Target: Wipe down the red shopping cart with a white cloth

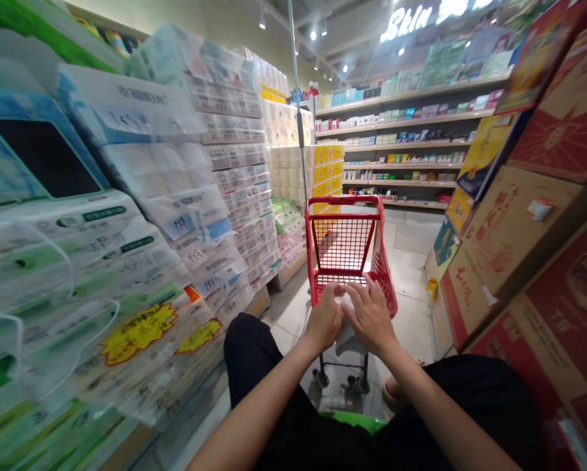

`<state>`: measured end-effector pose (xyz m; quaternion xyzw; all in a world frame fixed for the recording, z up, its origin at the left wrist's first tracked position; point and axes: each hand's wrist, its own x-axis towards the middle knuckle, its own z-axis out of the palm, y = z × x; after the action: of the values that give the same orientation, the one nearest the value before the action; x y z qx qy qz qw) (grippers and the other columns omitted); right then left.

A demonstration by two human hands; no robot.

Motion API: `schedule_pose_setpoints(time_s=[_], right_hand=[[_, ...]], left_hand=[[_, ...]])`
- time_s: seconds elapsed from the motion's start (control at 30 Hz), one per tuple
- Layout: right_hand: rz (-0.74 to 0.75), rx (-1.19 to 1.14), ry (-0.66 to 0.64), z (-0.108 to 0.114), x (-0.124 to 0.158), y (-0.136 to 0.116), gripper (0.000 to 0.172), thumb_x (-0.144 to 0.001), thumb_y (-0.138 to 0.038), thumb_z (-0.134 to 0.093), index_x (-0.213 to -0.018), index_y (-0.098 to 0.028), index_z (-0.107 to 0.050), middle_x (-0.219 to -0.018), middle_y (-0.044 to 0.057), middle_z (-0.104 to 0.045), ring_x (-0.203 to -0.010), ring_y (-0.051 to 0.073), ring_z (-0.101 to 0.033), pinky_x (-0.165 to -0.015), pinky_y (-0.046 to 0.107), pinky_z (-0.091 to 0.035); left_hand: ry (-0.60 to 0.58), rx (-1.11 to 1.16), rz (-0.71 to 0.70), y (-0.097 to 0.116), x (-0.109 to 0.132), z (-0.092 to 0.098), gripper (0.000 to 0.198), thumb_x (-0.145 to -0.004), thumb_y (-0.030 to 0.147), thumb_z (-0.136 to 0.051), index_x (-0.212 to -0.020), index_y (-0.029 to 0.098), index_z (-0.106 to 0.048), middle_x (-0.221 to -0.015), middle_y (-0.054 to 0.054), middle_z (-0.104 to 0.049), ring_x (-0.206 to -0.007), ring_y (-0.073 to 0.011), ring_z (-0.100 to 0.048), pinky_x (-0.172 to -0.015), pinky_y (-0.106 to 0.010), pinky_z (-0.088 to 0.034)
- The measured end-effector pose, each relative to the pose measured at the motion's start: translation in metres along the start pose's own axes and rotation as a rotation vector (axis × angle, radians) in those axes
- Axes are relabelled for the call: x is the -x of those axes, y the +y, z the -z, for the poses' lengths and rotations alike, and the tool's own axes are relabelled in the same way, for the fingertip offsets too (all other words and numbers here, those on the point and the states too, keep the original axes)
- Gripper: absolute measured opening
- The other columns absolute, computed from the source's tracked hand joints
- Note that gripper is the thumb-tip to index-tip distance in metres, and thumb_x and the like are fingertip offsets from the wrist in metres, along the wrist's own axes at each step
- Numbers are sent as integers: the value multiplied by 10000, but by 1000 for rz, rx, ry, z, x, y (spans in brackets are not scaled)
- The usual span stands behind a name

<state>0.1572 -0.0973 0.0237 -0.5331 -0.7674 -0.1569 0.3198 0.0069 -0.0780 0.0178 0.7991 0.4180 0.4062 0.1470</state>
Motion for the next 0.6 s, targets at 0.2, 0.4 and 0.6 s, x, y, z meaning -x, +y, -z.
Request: schedule_pose_setpoints(time_s=[0.2, 0.4, 0.6], right_hand=[[116, 85, -129, -20, 14, -2, 210, -931, -327, -460, -1022, -178, -577, -876, 74, -620, -833, 202, -544, -747, 329, -348], [211, 87, -143, -14, 12, 9, 167, -956, -273, -455, -856, -199, -567, -775, 26, -599, -755, 149, -536, -694, 288, -300], [251, 126, -166, 4, 17, 30, 215, -963, -358, -455, -865, -211, -577, -788, 19, -601, -749, 156, -518, -759, 312, -308]], left_hand=[[-53, -393, -66, -20, -3, -8, 222, -920, 241, -403, -1121, 230, -497, -941, -45, -664, -814, -212, -618, -735, -333, -460], [-76, -500, -224, -32, 0, -9, 216, -945, 334, -386, -1019, 226, -558, -806, -41, -662, -733, -195, -595, -695, -319, -411], [-147, -503, -331, -42, -2, -4, 337, -981, 393, -333, -824, 202, -562, -788, -48, -644, -743, -180, -591, -669, -312, -376]])
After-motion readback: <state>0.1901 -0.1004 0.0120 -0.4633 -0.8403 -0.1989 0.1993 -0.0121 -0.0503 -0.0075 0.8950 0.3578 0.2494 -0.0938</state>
